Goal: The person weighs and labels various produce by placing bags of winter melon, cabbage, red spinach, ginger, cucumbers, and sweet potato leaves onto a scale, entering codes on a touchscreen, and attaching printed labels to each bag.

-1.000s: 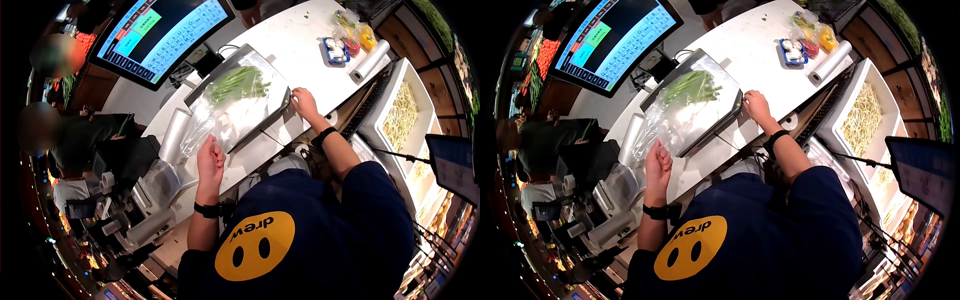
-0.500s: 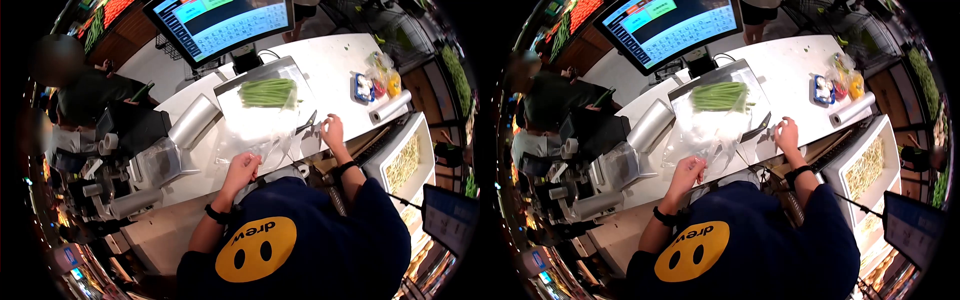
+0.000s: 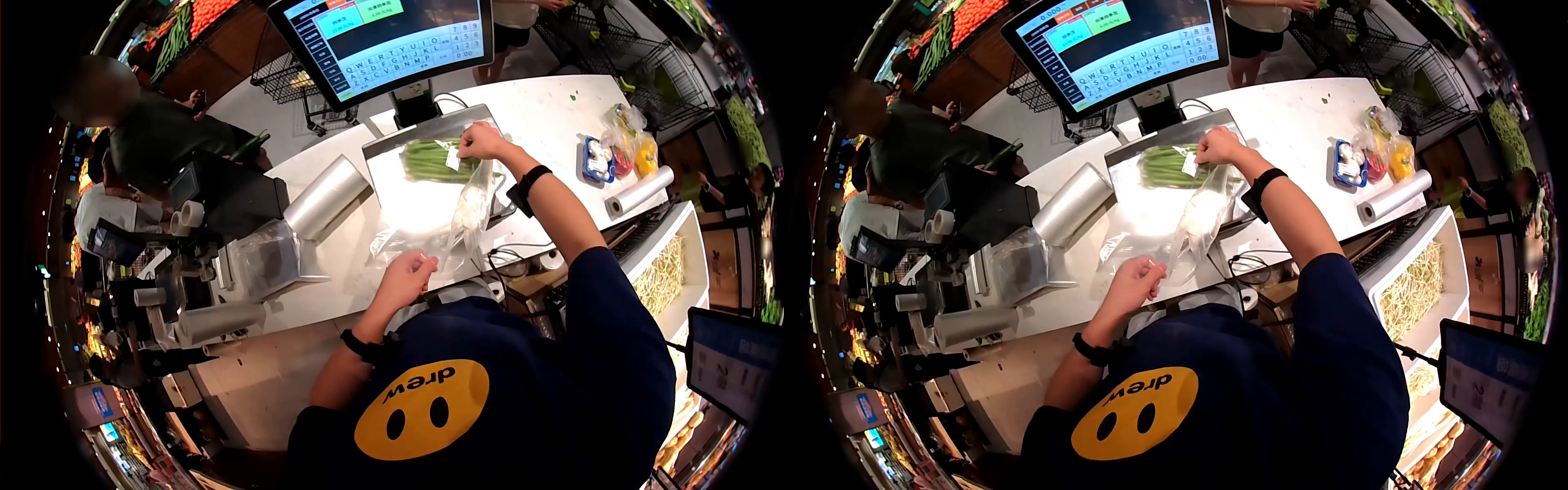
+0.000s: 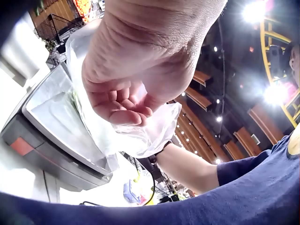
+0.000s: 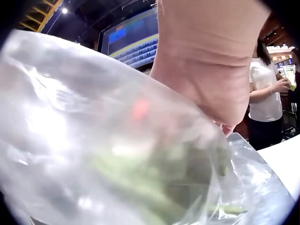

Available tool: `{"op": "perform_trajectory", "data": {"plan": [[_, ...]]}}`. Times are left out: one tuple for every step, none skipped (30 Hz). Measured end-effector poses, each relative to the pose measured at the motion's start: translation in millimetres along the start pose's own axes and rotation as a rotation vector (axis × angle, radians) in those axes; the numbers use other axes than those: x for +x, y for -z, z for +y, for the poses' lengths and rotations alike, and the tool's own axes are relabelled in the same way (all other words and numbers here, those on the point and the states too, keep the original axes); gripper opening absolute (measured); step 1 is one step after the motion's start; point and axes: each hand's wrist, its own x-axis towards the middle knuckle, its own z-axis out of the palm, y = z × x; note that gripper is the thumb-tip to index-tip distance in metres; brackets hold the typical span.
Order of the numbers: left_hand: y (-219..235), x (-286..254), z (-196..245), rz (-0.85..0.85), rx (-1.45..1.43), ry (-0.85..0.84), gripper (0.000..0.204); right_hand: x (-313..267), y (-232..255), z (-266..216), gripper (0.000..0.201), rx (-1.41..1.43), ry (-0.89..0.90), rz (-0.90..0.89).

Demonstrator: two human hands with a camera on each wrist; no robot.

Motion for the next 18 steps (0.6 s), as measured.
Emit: {"op": "perform_trajectory", "data": {"plan": [[0, 0, -2, 0.008, 0.012, -0.001, 0.032, 1, 4, -6, 0.037, -0.078, -0.013, 0.022], [1, 2, -3, 0.0, 0.02, -0.017, 0.033, 1, 9, -10, 0.042, -0.156, -0.028, 0.043], [0, 2, -3, -0.004, 0.015, -0.014, 0.032, -1, 14, -15, 0.048, -0.236, -0.044, 0.063], [-2, 1, -2, -0.01, 0.008, -0.009, 0.032, -3, 15, -16, 0.066, -0.402, -0.055, 0.239], [-4, -1, -1, -0.017, 0.001, -0.003, 0.032, -6, 22, -14, 0.067, -0.396, -0.036, 0.319], [-3, -6, -1, -0.043, -0.014, -0.017, 0.03, -11, 33, -11, 0.068, -0.386, -0.02, 0.399], [2, -13, 2, -0.069, -0.026, -0.034, 0.029, -16, 43, -7, 0.07, -0.375, -0.004, 0.483], [10, -21, 5, -0.096, -0.037, -0.053, 0.028, -25, 50, -1, 0.069, -0.339, 0.087, 0.498], [22, -34, 11, -0.092, -0.018, 0.01, 0.027, -39, 55, 7, 0.069, -0.305, 0.178, 0.511], [38, -49, 11, -0.087, 0.0, 0.071, 0.026, -54, 60, 13, 0.069, -0.272, 0.27, 0.522], [56, -57, -13, -0.005, 0.082, 0.054, 0.024, -73, 64, 18, 0.076, -0.33, 0.342, 0.438], [70, -60, -38, 0.08, 0.164, 0.036, 0.031, -92, 64, 18, 0.082, -0.387, 0.415, 0.354], [78, -61, -47, 0.169, 0.273, 0.03, 0.044, -112, 64, 9, 0.085, -0.459, 0.385, 0.211], [84, -62, -54, 0.258, 0.382, 0.027, 0.058, -125, 48, 7, 0.089, -0.392, 0.392, 0.205], [86, -63, -59, 0.347, 0.49, 0.026, 0.073, -135, 34, 1, 0.09, -0.366, 0.419, 0.199], [82, -53, -56, 0.305, 0.352, 0.019, 0.103, -141, 22, -12, 0.097, -0.338, 0.465, 0.164], [74, -30, -67, 0.285, 0.246, -0.112, 0.1, -140, 10, -21, 0.105, -0.269, 0.533, 0.114], [63, -3, -77, 0.268, 0.14, -0.245, 0.097, -135, -11, -31, 0.112, -0.232, 0.588, 0.133]]}}
